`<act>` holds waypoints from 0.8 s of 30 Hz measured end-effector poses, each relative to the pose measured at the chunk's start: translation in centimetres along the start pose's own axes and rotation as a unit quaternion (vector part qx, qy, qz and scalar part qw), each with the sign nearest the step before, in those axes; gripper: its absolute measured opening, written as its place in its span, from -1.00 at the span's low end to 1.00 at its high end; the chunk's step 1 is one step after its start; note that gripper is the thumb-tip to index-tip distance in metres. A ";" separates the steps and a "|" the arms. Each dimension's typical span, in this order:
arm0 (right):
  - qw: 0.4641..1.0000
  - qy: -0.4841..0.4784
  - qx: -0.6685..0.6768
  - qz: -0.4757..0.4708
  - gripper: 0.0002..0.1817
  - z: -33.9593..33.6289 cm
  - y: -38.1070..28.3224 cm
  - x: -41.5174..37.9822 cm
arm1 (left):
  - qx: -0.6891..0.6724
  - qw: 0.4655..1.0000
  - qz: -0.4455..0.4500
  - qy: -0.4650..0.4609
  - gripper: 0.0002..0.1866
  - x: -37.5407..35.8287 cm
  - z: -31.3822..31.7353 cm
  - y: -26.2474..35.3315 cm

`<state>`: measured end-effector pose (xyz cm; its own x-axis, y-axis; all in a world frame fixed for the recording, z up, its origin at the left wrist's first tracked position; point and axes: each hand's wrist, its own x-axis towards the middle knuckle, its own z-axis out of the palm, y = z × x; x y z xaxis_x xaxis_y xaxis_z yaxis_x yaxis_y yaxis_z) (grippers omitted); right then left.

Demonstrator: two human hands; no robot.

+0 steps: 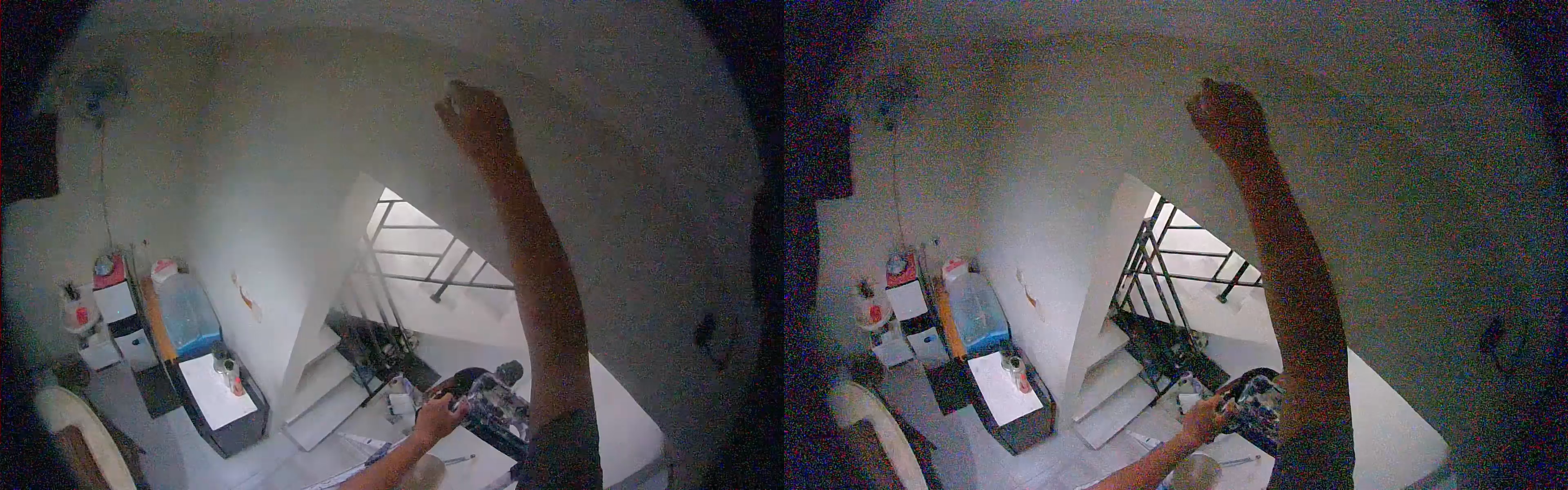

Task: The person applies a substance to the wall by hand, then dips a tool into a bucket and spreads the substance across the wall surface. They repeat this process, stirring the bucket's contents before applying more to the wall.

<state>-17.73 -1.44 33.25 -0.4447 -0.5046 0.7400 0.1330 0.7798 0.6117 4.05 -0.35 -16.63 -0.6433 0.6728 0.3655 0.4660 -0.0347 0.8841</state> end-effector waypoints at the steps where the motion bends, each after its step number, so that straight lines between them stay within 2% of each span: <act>1: 1.000 0.001 0.001 0.000 -0.65 0.0 -0.5 0.3 | 0.014 0.999 0.024 0.018 -0.51 0.0 0.0 -0.1; 2: 0.999 -0.014 -0.032 0.017 -0.65 0.2 -1.0 0.5 | 0.015 0.999 0.024 0.019 -0.51 0.2 0.1 -0.1; 4: 0.997 -0.030 -0.065 0.035 -0.65 0.4 -2.1 1.4 | -0.005 0.999 -0.002 -0.052 -0.34 0.2 -0.3 0.0; 6: 0.992 -0.060 -0.112 0.018 -0.64 0.7 -3.1 2.5 | -0.008 0.999 -0.012 -0.047 -0.34 0.0 -1.0 0.5; 9: 0.987 -0.102 -0.096 0.074 -0.64 1.1 -3.7 3.5 | -0.019 0.999 -0.015 -0.049 -0.34 0.4 -0.8 0.2; 11: 0.987 -0.127 -0.080 0.060 -0.63 1.6 -4.2 2.8 | -0.026 0.998 -0.015 -0.059 -0.34 0.3 -0.6 0.0; 13: 0.985 -0.152 -0.064 0.045 -0.62 1.9 -5.8 1.9 | -0.028 0.999 0.008 -0.022 -0.37 0.2 -0.6 -0.1; 15: 0.978 -0.192 -0.022 0.074 -0.61 1.4 -8.2 1.6 | -0.027 0.999 0.008 -0.021 -0.38 0.3 -0.7 0.0; 19: 0.990 -0.132 -0.011 0.056 -0.60 -0.1 -6.8 2.8 | -0.040 0.999 0.006 -0.031 -0.41 0.4 -0.3 -0.1; 21: 0.991 -0.062 -0.067 0.101 -0.58 -0.7 -5.3 3.9 | -0.038 0.999 0.007 -0.021 -0.41 0.3 -0.7 0.2; 24: 0.980 -0.089 -0.115 0.137 -0.57 2.9 -2.3 4.1 | -0.031 0.999 0.016 0.003 -0.41 0.3 0.7 -1.0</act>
<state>-22.44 -4.19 34.06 -0.5093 -0.2001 0.8370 0.4554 0.7626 0.4594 3.79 0.43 -17.63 -0.6322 0.6658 0.3962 0.4482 -0.1029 0.8880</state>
